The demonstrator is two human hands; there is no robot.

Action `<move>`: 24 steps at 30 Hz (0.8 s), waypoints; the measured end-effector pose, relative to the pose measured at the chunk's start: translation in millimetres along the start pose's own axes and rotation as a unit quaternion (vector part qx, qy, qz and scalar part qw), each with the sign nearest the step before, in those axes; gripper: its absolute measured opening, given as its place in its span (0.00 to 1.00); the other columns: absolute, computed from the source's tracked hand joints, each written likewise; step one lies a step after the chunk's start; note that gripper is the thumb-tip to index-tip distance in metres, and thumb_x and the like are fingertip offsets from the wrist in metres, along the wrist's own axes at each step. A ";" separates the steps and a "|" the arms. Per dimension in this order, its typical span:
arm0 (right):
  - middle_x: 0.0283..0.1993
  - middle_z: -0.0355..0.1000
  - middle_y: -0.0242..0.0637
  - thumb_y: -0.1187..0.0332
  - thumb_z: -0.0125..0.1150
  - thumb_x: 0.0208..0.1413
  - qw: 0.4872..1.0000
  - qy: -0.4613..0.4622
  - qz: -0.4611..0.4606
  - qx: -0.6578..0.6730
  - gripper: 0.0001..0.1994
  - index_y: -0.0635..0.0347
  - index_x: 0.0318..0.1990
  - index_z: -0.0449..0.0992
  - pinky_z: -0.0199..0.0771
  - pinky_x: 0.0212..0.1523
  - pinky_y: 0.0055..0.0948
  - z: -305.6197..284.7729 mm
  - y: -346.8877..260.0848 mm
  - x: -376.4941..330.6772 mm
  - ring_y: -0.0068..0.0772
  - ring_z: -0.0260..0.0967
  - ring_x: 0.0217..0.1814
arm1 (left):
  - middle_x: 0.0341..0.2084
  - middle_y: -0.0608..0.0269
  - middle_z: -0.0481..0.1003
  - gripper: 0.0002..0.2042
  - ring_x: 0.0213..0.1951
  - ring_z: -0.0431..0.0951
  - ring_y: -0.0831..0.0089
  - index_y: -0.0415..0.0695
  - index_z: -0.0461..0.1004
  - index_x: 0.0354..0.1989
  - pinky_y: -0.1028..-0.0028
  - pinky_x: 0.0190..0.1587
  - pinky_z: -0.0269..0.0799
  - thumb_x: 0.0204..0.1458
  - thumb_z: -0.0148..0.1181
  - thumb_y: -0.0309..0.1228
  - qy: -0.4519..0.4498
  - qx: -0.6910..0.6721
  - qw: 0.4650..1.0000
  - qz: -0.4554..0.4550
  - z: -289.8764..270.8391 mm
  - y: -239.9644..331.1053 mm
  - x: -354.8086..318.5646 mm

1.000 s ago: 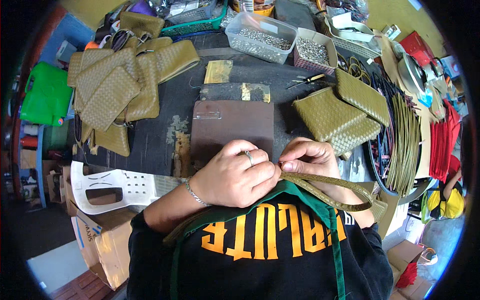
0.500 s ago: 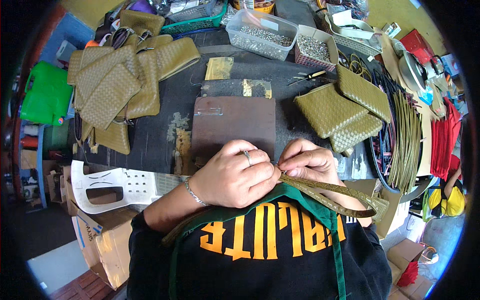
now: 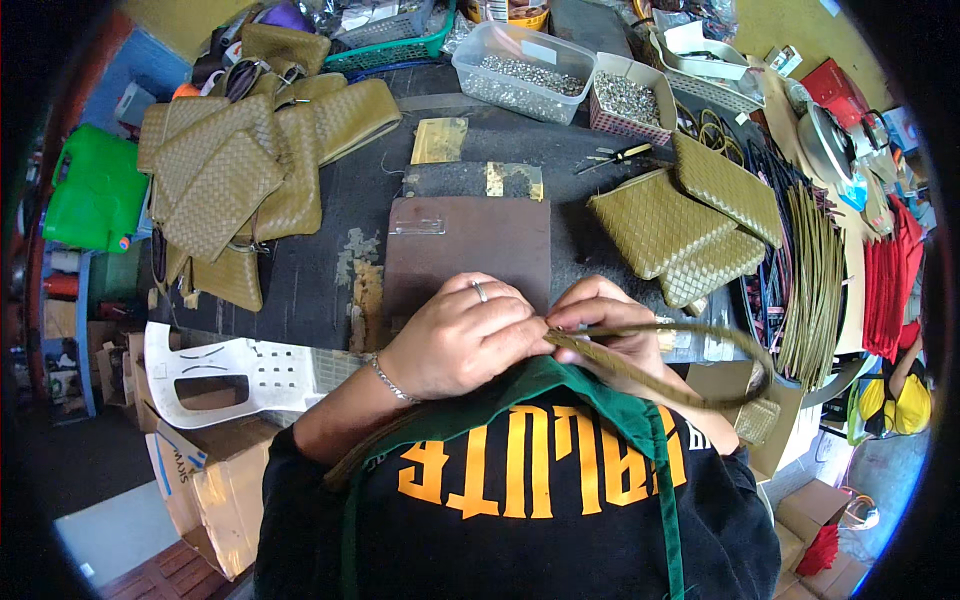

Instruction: The person attaches straps to woven bags by hand, pressing rivets into strap ends over a work block.

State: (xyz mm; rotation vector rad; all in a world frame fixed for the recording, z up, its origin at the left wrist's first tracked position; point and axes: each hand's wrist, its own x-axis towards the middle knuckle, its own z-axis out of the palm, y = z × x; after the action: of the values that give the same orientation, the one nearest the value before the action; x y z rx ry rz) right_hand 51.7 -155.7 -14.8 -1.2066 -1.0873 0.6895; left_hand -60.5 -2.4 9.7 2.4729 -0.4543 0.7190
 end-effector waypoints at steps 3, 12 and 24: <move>0.33 0.66 0.37 0.73 0.58 0.43 0.998 0.005 -0.001 -0.068 0.08 0.65 0.32 0.72 0.63 0.36 0.25 3.8 3.0 2.2 0.29 0.62 0.35 | 0.21 0.63 0.70 0.08 0.29 0.72 0.71 0.41 0.70 0.23 0.72 0.35 0.66 0.36 0.58 0.31 -0.009 0.001 1.000 -0.024 0.1 -3.2 -2.9; 0.32 0.64 0.41 0.72 0.52 0.47 0.981 0.040 -0.035 -0.186 0.05 0.64 0.30 0.67 0.62 0.36 0.30 17.7 10.8 6.6 0.38 0.62 0.35 | 0.46 0.49 0.63 0.40 0.50 0.62 0.57 0.35 0.59 0.49 0.66 0.51 0.58 0.30 0.57 0.54 -0.056 -0.006 0.984 -0.172 -6.3 -1.4 -0.2; 0.37 0.65 0.40 0.72 0.54 0.47 0.991 0.110 0.054 -0.063 0.08 0.65 0.34 0.68 0.62 0.38 0.25 19.6 27.2 -5.2 0.31 0.63 0.37 | 0.37 0.50 0.69 0.25 0.39 0.71 0.59 0.36 0.62 0.47 0.70 0.40 0.68 0.41 0.55 0.39 -0.069 -0.129 0.966 -0.212 18.3 -4.1 -3.4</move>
State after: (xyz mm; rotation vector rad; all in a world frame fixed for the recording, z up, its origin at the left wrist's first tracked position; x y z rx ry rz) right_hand 35.0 -145.6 -42.6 -1.4225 -0.8975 0.5611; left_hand -54.2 -8.8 -7.1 2.2677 -0.0525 0.2930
